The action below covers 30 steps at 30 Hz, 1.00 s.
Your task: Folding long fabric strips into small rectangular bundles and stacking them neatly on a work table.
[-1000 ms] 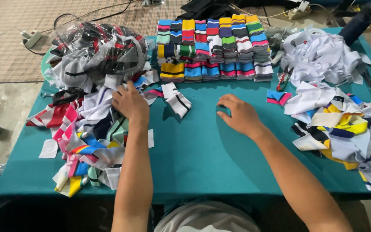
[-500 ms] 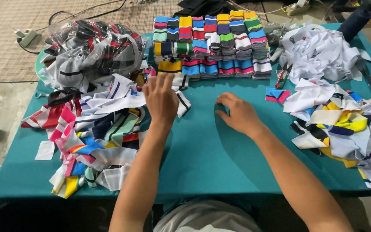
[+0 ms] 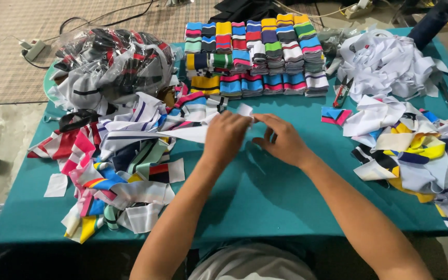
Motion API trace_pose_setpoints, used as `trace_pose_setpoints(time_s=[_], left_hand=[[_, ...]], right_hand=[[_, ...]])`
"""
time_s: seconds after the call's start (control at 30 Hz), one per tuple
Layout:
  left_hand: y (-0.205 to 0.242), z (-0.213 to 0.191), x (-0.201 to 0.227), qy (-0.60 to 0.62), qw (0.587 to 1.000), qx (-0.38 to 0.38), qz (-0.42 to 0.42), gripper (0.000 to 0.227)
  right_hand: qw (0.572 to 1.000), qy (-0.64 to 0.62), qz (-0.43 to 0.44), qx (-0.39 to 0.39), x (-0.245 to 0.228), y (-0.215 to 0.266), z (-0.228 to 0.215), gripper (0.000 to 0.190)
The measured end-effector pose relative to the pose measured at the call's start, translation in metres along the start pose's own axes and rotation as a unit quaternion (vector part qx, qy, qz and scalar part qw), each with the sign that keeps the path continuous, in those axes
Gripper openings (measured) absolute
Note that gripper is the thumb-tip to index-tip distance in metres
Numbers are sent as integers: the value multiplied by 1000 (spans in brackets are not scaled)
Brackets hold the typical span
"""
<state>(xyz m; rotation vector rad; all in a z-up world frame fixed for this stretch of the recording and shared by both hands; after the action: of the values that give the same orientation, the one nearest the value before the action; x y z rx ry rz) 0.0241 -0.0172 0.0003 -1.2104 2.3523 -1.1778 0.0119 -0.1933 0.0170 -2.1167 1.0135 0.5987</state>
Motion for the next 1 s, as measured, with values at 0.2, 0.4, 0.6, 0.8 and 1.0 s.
trace_pose_setpoints(time_s=[0.2,0.4,0.6,0.8,1.0], left_hand=[[-1,-3,16,54,997,30,-44,20],[2,-7,3,25,996,-46,-66,24],[0,-13,2,-8,992,-96,-86,6],[-1,-14,-5,-14,985,-122,-117,18],[-2,-18,14,128,975,-151,-97,12]], right_hand=[[983,-122,92,106,16,-2,-18,10],[806,-413,270,328,86,1,-39,6],[625,-477,276,554,160,22,-74,11],[718,-201,96,660,104,32,-106,14],[895,-28,67,441,82,15,-74,15]])
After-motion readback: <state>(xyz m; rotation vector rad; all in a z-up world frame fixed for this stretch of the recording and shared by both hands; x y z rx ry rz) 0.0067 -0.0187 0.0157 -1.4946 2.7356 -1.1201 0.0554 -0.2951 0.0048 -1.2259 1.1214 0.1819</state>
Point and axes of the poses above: each hand's wrist, its own y-axis away from the middle knuckle, its own z-axis out of the palm, x = y × z, the point moved 3 cm from there along -y, towards the middle knuckle, and after that the axes turned 1 degree about x, right-handed, at the moved point
